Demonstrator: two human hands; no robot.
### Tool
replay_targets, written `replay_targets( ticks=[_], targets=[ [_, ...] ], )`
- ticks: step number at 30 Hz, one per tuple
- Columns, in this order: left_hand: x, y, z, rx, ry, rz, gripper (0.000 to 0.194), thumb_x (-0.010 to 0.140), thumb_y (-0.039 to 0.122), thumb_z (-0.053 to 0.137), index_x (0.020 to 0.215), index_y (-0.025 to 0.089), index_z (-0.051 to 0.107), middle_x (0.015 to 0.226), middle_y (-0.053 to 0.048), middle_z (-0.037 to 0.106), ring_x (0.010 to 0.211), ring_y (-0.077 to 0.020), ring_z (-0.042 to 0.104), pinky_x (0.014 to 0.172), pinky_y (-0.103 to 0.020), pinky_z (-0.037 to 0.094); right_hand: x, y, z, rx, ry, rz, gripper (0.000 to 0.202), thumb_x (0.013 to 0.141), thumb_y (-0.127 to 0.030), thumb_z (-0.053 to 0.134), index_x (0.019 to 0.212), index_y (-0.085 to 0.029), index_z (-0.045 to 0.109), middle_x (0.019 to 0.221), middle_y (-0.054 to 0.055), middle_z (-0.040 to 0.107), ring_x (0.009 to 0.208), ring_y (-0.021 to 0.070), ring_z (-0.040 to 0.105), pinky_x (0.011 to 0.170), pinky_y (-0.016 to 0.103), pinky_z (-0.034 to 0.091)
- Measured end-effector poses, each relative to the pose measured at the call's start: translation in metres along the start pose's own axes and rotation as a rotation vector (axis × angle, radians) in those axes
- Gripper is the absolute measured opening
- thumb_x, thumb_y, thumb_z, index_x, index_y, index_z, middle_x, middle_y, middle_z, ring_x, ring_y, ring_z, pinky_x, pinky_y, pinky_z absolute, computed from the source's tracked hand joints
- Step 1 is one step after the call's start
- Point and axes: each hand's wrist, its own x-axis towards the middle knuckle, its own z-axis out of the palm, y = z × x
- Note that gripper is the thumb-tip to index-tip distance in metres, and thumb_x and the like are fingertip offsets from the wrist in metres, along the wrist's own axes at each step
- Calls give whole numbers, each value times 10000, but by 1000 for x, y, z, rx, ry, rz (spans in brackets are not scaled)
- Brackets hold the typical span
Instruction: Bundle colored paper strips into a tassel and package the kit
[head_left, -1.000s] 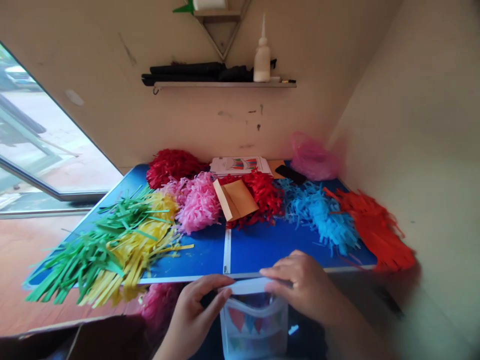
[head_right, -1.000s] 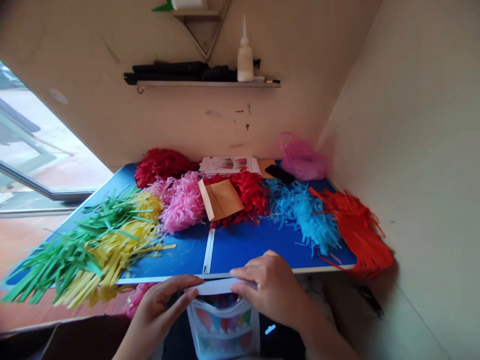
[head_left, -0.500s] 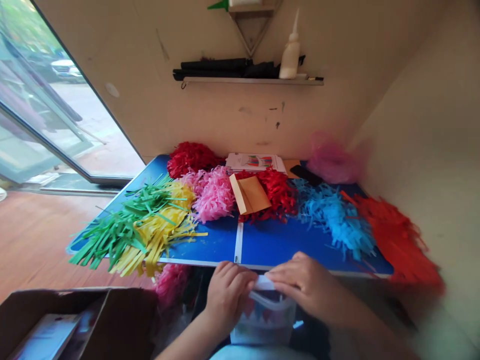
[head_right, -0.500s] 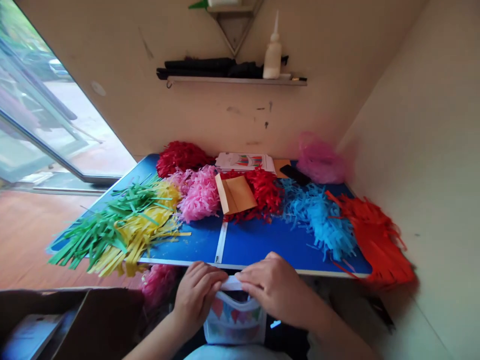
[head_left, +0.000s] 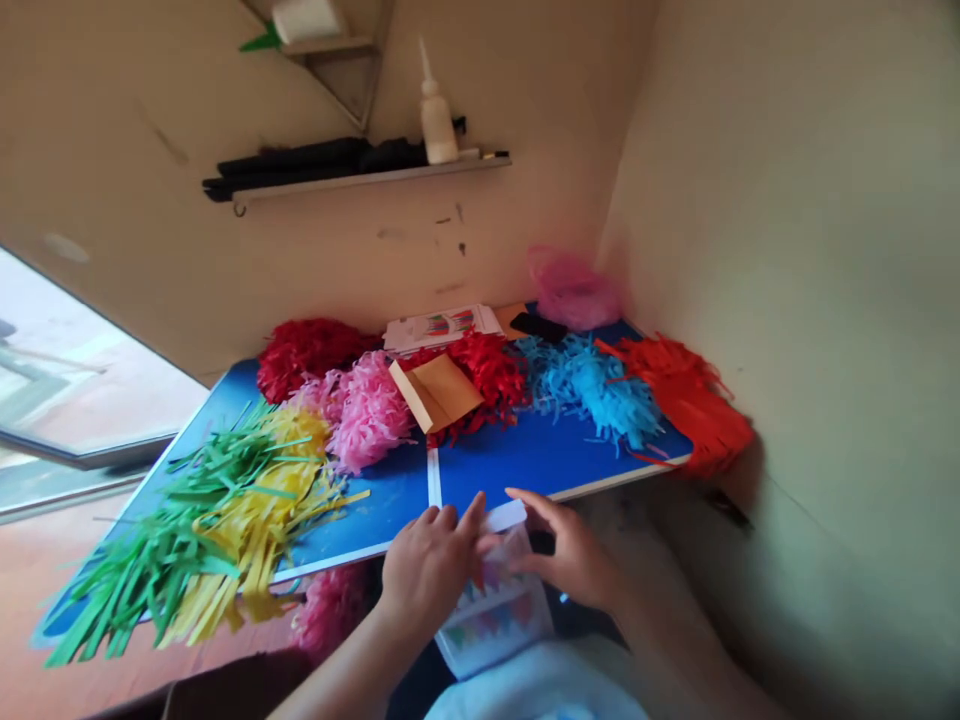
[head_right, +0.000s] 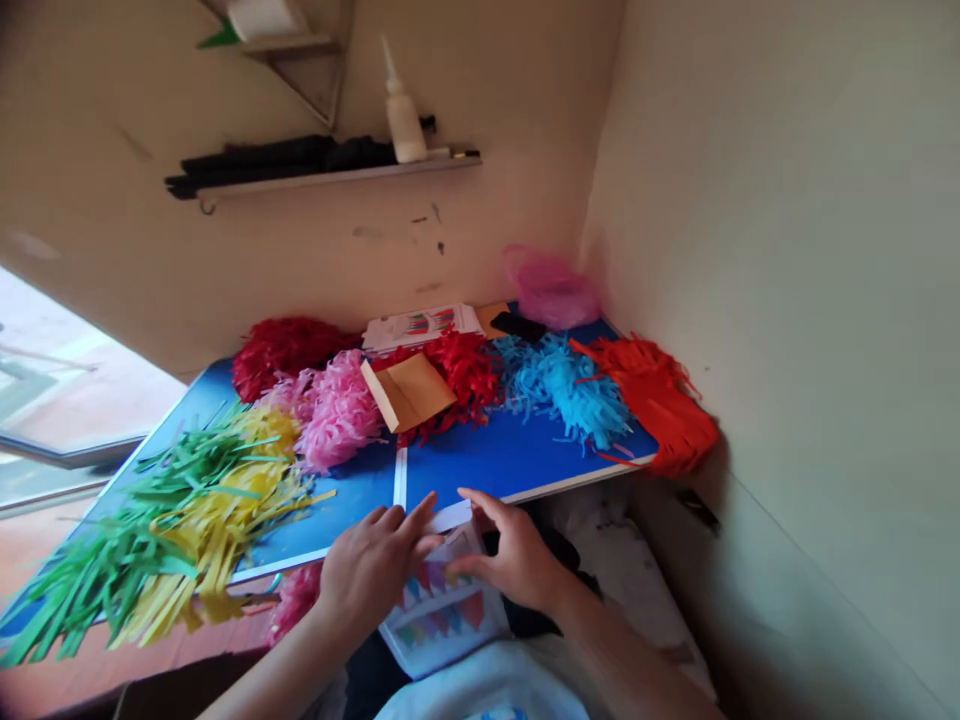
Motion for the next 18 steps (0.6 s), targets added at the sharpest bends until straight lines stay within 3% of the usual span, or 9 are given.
replay_targets(
  ticks=[4,6,9,15,18],
  targets=[
    [5,-10,0,-56,87,83,335,973,390,455,1161,224,677,810,-59,720,724,-210,686,582,-287,503,-8,11,16,23,96,-95,648,870,-371,645,1456,-240,403,1009,54,727,895,199,684,859,333,532],
    [9,-12,-3,-105,88,156,353,996,351,408,1241,221,627,896,-60,737,734,-177,692,587,-255,504,-7,12,16,-34,100,-185,609,891,-361,618,1452,-245,412,940,32,720,817,176,670,799,299,532],
    [11,-13,-5,-88,71,220,384,1005,338,386,1346,249,539,752,-4,708,588,-137,660,483,-217,445,-6,15,12,-123,116,-261,580,899,-364,613,1436,-238,436,858,6,697,731,151,640,734,265,525],
    [3,-12,-3,-7,227,223,479,1027,392,235,1178,241,663,641,1,651,480,-144,608,429,-253,403,-11,17,11,-205,120,-399,413,932,-356,589,1331,-259,558,1023,57,737,846,164,681,801,273,525],
    [4,-10,-8,-35,227,228,452,1024,377,265,1150,223,672,644,-5,668,505,-148,626,449,-251,438,-10,13,10,-177,131,-396,354,920,-352,607,1260,-252,612,1013,59,748,855,170,693,800,271,526]
  ],
)
